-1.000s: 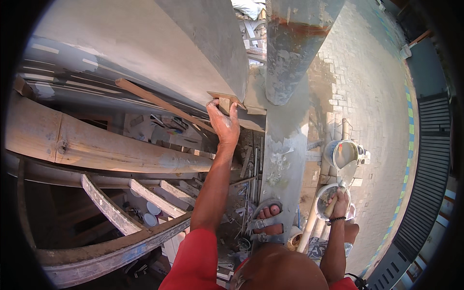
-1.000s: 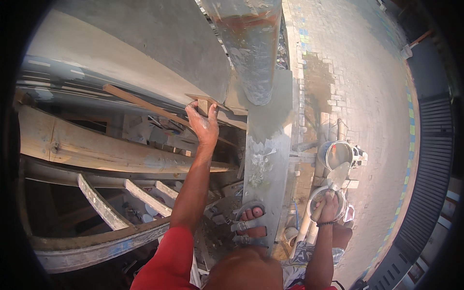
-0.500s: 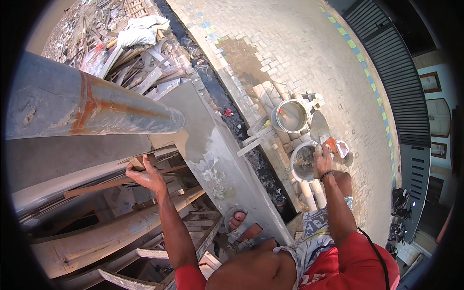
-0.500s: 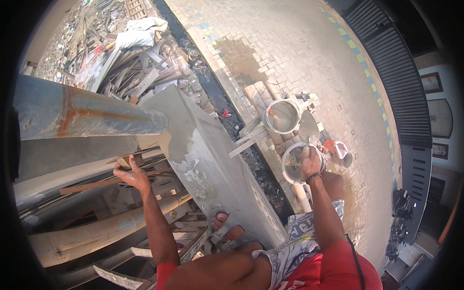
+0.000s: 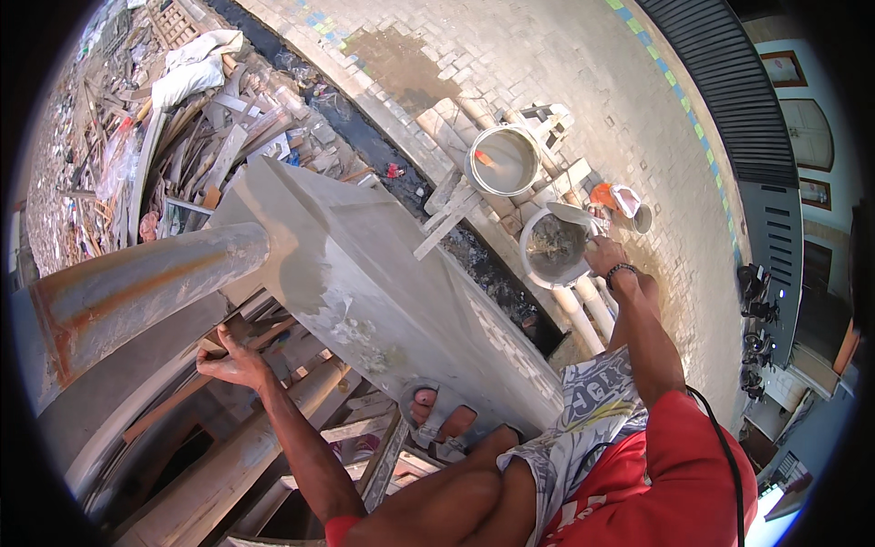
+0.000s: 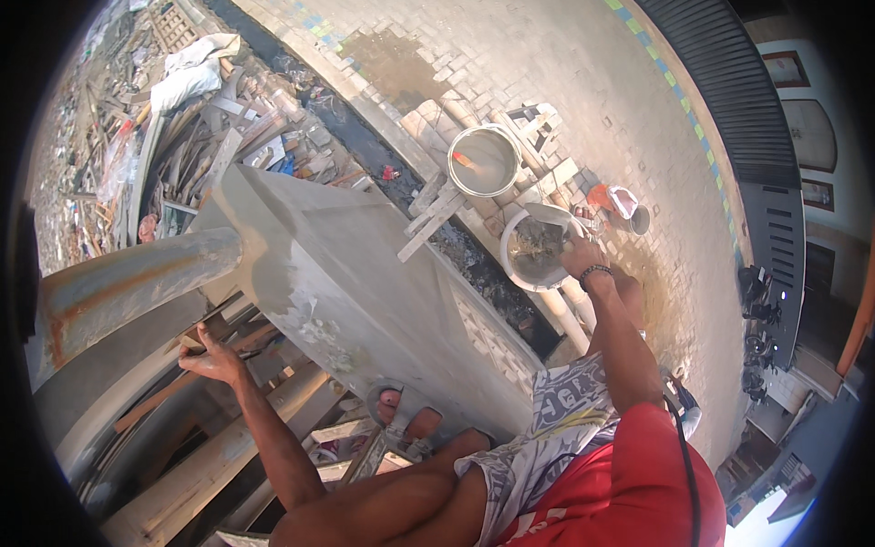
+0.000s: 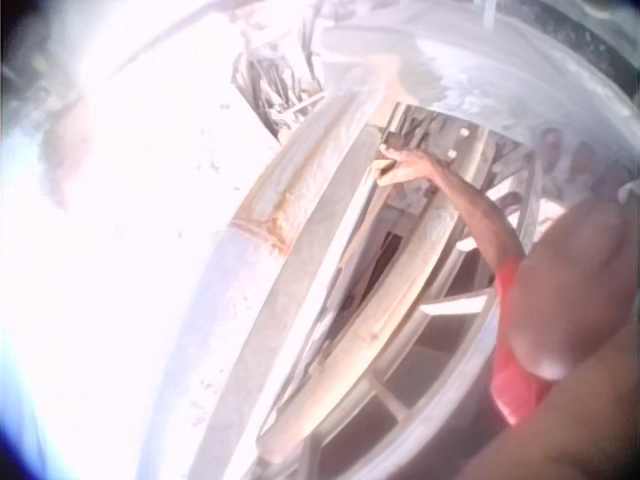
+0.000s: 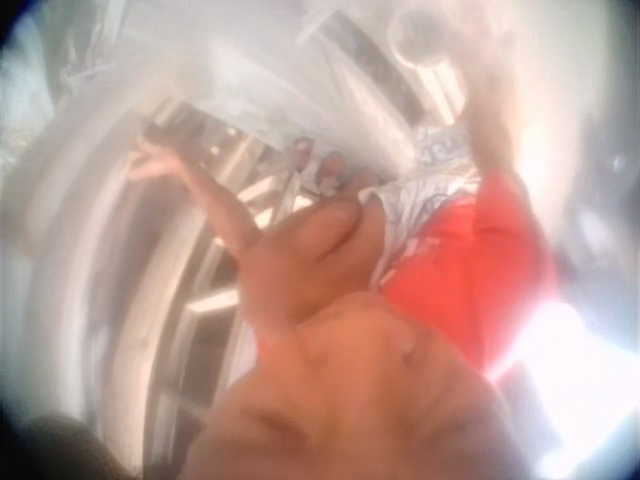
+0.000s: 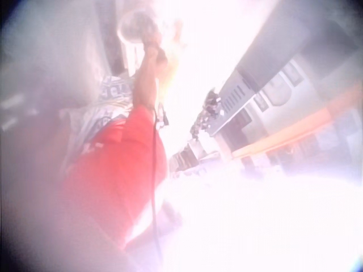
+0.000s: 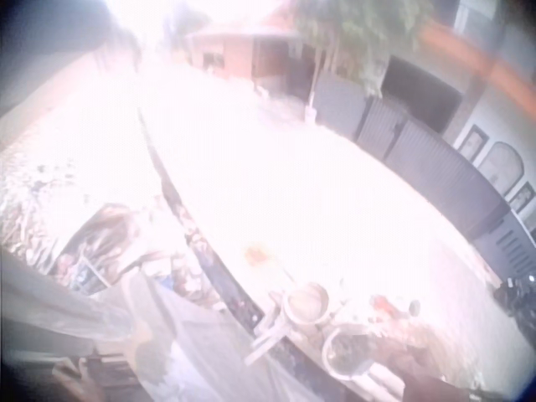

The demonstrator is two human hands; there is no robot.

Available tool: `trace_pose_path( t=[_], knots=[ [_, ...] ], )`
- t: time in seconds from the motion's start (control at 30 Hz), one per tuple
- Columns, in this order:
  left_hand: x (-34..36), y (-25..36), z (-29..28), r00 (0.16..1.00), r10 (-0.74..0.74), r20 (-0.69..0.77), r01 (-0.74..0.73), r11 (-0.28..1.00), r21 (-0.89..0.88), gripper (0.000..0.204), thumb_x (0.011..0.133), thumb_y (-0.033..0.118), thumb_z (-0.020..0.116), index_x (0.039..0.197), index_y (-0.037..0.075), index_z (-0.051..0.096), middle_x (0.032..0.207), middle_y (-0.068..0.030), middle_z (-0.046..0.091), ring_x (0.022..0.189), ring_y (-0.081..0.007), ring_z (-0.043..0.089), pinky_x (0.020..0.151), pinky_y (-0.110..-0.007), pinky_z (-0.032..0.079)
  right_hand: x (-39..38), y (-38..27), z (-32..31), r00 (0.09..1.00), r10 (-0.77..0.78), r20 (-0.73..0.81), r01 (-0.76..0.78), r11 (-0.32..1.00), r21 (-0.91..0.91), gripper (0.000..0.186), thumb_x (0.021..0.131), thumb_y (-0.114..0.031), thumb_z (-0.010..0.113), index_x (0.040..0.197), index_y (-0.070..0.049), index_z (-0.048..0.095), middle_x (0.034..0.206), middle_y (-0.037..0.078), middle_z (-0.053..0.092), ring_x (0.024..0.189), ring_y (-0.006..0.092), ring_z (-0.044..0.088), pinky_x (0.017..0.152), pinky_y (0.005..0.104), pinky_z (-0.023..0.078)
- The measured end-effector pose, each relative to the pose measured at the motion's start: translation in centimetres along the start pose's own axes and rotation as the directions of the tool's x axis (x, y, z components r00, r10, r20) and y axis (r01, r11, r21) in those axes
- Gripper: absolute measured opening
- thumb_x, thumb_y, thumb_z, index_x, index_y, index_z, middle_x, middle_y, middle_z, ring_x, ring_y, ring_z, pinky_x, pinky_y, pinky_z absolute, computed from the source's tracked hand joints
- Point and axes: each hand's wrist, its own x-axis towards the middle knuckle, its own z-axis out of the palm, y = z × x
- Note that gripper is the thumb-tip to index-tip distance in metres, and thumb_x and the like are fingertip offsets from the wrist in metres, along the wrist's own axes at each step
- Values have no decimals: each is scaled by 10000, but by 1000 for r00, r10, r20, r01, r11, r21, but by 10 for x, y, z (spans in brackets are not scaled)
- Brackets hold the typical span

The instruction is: The person applies plaster to a wall using a trowel and a wooden float. They repeatedly scoop plaster from a bucket, apply it to the wall, and smooth the surface with the float.

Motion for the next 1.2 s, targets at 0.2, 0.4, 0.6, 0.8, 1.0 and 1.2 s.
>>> trace_pose_path(
  t=[0.2, 0.4, 0.6, 0.8, 1.0, 1.2],
  knots=[
    [4, -9, -3, 999, 41, 20, -43, 995, 90, 515, 816, 308, 722, 1004, -33, 384, 945, -130, 432, 868, -221, 460, 811, -354, 417, 16, 55, 65, 983, 67, 174, -38, 986, -163, 405, 764, -190, 569, 1163, -140, 617, 1149, 181, 614, 1109, 331, 567, 954, 407, 450],
    [5, -5, -4, 997, 29, 65, -34, 997, 65, 516, 812, 312, 722, 999, -35, 388, 955, -146, 436, 872, -242, 472, 827, -379, 416, 40, 81, 125, 951, 216, 222, -197, 975, -104, 425, 778, -141, 550, 1200, -105, 589, 1202, 168, 590, 1128, 316, 556, 972, 405, 444],
    [8, -9, -5, 998, 21, 55, -26, 995, 100, 574, 790, 391, 730, 984, -45, 411, 962, -160, 436, 877, -276, 475, 811, -409, 407, 46, 72, 143, 969, 142, 204, -146, 989, 7, 393, 792, -119, 530, 1177, -130, 611, 1212, 161, 585, 1118, 314, 567, 943, 397, 464],
    [13, -16, -9, 994, 90, 57, -99, 977, 190, 627, 782, 449, 722, 976, -65, 421, 929, -161, 420, 864, -284, 472, 802, -431, 408, 53, 59, 153, 979, 33, 200, -12, 995, -103, 321, 795, -136, 548, 1099, -129, 653, 1179, 144, 603, 1110, 312, 571, 917, 413, 482],
    [13, -13, -10, 995, 70, 76, -87, 964, 251, 686, 763, 513, 715, 982, -68, 424, 933, -161, 422, 876, -284, 472, 807, -434, 403, 84, 71, 181, 980, 90, 179, -61, 984, -166, 314, 839, -116, 491, 1108, -146, 649, 1141, 141, 619, 1072, 311, 586, 909, 421, 484],
    [14, -12, -11, 995, 55, 82, -76, 959, 274, 711, 747, 544, 716, 972, -66, 429, 933, -162, 423, 879, -287, 471, 811, -439, 398, 103, 76, 182, 988, 58, 145, -18, 965, -261, 283, 875, -184, 490, 1110, -194, 648, 1142, 109, 622, 1067, 315, 588, 877, 427, 501]
  ],
)
